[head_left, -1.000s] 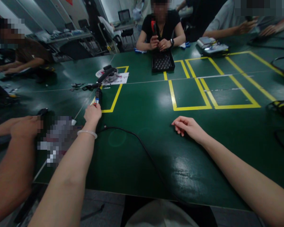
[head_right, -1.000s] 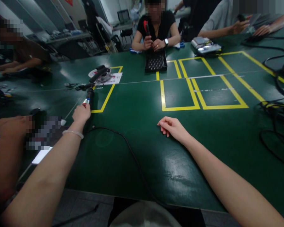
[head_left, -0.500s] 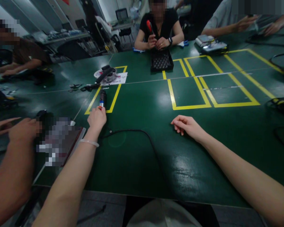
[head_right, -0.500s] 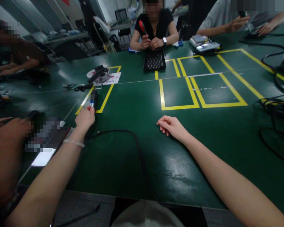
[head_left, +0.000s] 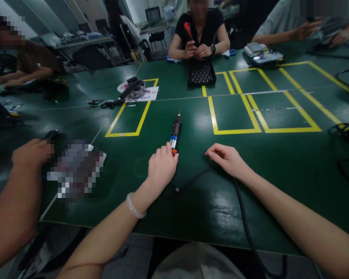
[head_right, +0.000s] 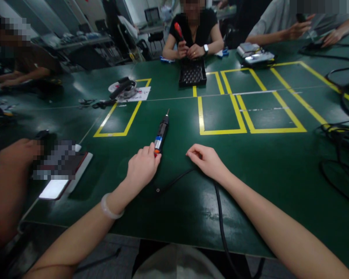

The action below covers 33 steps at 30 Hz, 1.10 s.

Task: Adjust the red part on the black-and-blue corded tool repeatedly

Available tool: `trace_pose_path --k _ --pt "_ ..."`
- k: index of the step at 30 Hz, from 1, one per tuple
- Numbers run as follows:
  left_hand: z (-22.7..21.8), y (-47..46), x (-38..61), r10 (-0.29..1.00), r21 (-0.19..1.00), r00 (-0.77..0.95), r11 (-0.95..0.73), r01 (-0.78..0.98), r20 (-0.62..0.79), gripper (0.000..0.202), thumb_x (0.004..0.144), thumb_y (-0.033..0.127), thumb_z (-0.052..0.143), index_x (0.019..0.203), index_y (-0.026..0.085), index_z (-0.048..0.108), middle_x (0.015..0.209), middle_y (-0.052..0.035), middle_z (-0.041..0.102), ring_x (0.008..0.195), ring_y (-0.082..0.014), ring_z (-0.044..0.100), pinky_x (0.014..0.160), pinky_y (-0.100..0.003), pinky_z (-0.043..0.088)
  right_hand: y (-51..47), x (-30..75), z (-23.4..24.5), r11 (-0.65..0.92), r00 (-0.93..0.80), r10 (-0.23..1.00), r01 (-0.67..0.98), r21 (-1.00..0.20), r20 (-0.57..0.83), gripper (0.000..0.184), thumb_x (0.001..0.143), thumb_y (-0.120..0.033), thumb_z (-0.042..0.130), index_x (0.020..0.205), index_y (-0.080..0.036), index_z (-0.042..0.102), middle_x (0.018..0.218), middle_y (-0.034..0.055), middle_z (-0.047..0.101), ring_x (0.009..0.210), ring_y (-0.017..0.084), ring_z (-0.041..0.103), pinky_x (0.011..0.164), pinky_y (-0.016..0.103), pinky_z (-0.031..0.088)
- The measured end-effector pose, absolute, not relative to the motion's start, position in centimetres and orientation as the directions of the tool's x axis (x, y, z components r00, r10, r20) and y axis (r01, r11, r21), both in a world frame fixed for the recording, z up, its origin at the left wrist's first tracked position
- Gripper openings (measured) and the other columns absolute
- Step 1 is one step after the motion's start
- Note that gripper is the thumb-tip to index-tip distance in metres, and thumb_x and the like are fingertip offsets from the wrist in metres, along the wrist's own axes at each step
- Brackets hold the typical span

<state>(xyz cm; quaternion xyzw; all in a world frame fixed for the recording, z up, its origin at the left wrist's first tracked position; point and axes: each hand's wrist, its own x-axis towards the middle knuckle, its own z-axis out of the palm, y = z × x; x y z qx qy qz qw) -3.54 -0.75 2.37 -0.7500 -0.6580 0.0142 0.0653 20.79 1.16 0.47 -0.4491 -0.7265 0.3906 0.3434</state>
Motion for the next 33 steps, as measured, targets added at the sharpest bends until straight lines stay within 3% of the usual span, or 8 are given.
trace_pose_path --k 5,8,11,14,18,23,29,33 --pt "2.3 -1.8 0.3 0.973 -0.045 0.227 -0.225 0.973 0.037 0.055 0.099 0.04 0.041 0.146 0.01 0.044 0.115 -0.0183 0.06 0.102 -0.0286 0.058 0.077 -0.037 0.048 0.2 19.3 0.2 0.386 -0.477 0.862 0.394 -0.834 0.174 0.029 0.093 -0.024 0.053 0.121 -0.021 0.061 0.085 0.0025 0.063 0.068 0.015 0.055 0.064 0.027 0.043" --pt "2.1 -2.2 1.8 0.963 -0.002 0.27 -0.27 0.963 0.021 0.052 0.1 0.034 0.041 0.146 0.011 0.043 0.115 -0.0175 0.06 0.104 -0.0284 0.058 0.076 -0.037 0.048 0.2 18.7 -0.3 0.385 -0.51 0.844 0.362 -0.849 0.166 0.034 0.092 -0.023 0.055 0.125 -0.021 0.058 0.086 0.0017 0.062 0.069 0.014 0.056 0.066 0.027 0.043" --pt "2.2 -2.4 2.6 0.954 -0.005 0.301 -0.301 0.953 0.0 0.052 0.1 0.031 0.039 0.147 0.008 0.041 0.115 -0.0174 0.06 0.104 -0.0285 0.057 0.073 -0.037 0.049 0.4 18.6 -0.6 0.319 -0.479 0.867 0.32 -0.892 0.139 0.025 0.091 -0.025 0.057 0.115 -0.019 0.06 0.078 0.0 0.06 0.065 0.014 0.056 0.065 0.027 0.044" --pt "2.5 -2.2 2.2 0.95 0.021 0.313 -0.313 0.95 -0.013 0.059 0.099 0.04 0.041 0.146 0.006 0.04 0.116 -0.018 0.059 0.105 -0.0286 0.057 0.074 -0.036 0.049 0.6 18.7 -0.8 0.208 -0.45 0.89 0.247 -0.946 0.079 0.014 0.088 -0.031 0.061 0.094 -0.018 0.059 0.073 -0.0007 0.059 0.062 0.013 0.055 0.061 0.026 0.044" --pt "2.9 -1.7 0.3 0.911 0.122 0.41 -0.401 0.908 -0.054 0.074 0.091 0.054 0.053 0.15 0.014 0.033 0.122 -0.0152 0.057 0.11 -0.0291 0.056 0.079 -0.037 0.05 0.9 19.1 -1.1 -0.023 -0.425 0.903 0.109 -0.994 -0.067 0.028 0.085 -0.045 0.064 0.083 -0.019 0.052 0.06 -0.0041 0.054 0.051 0.01 0.05 0.047 0.022 0.038" --pt "2.4 -1.5 -0.9 0.887 0.211 0.458 -0.437 0.874 -0.062 0.077 0.089 0.045 0.056 0.154 0.021 0.023 0.124 -0.0115 0.054 0.112 -0.0272 0.054 0.086 -0.038 0.051 1.1 19.5 -0.9 -0.166 -0.409 0.899 0.013 -0.986 -0.156 0.033 0.086 -0.049 0.061 0.08 -0.019 0.05 0.057 -0.004 0.055 0.045 0.008 0.047 0.041 0.019 0.036" --pt "1.8 -1.9 -0.4 0.907 0.228 0.421 -0.405 0.885 -0.024 0.073 0.089 0.043 0.054 0.153 0.022 0.025 0.122 -0.0108 0.054 0.113 -0.0266 0.053 0.087 -0.037 0.05 1.0 19.1 -0.9 -0.08 -0.448 0.886 0.102 -0.992 -0.118 0.036 0.082 -0.046 0.068 0.102 -0.019 0.052 0.067 -0.005 0.056 0.05 0.01 0.052 0.041 0.02 0.038" --pt "1.7 -2.0 -0.3 0.913 0.241 0.408 -0.392 0.888 -0.018 0.074 0.089 0.043 0.054 0.154 0.022 0.024 0.12 -0.0111 0.054 0.111 -0.0266 0.053 0.086 -0.037 0.049 0.6 19.0 -1.0 0.062 -0.454 0.891 0.187 -0.98 -0.03 0.028 0.086 -0.04 0.066 0.1 -0.02 0.052 0.068 -0.0048 0.055 0.055 0.011 0.053 0.049 0.022 0.042"
